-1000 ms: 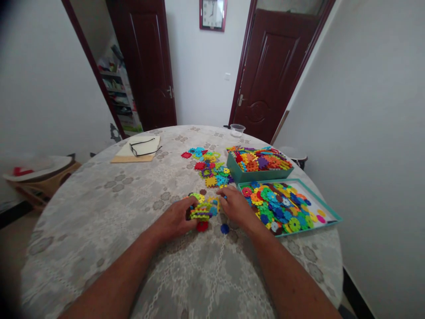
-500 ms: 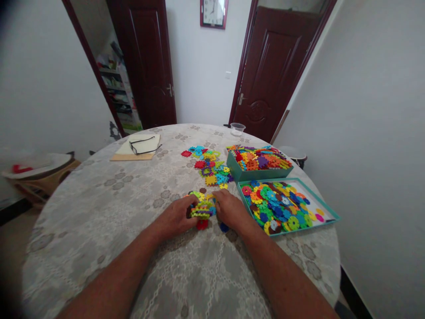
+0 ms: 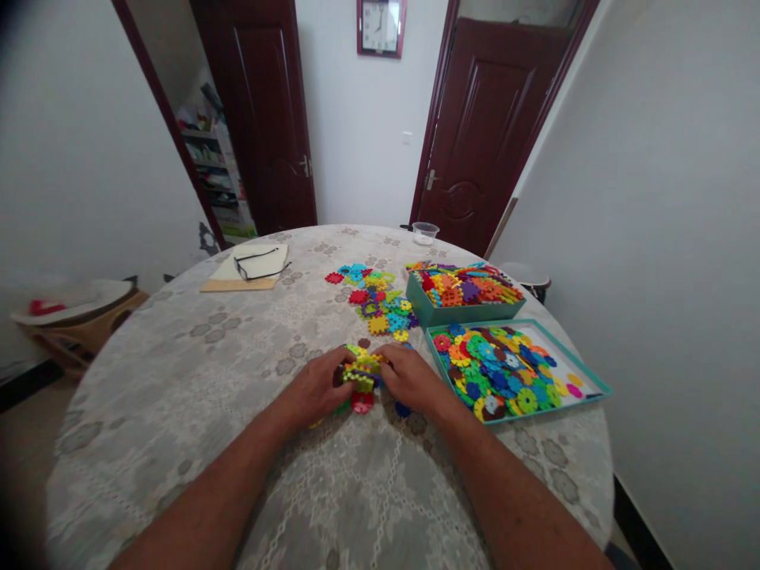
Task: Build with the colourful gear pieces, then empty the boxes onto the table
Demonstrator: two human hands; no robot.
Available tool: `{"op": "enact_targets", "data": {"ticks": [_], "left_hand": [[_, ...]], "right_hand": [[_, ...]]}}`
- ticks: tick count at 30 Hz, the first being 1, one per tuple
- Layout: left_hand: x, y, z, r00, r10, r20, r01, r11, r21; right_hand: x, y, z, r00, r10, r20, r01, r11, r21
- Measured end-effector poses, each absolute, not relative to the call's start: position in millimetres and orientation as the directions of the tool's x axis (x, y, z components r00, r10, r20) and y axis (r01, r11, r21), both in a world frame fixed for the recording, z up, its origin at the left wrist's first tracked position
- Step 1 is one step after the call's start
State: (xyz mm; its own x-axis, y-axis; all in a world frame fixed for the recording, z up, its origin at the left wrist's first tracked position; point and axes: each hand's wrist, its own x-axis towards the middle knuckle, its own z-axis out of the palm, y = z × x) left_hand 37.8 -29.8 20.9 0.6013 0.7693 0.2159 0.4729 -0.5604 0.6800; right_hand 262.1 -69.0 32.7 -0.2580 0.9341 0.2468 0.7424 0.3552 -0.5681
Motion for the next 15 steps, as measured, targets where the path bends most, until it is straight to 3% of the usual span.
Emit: {"op": "enact_targets", "data": {"ticks": [10,15], "left_hand": [[37.2,-25.8,10.5,0.613,0.74,0.276,0.471,-0.624,0.624],[37.4,-24.3,5.1,0.598,0.74,0.308,0.476,-0.637,0.606]], "right_hand": [[255.5,-80.9,52.6,-0.384,0.92,0.084,0.598,0.317,-0.736],[236.6,-80.2,38.5,-0.23,0.962,0.148,0.678,0.267,-0.685]]}}
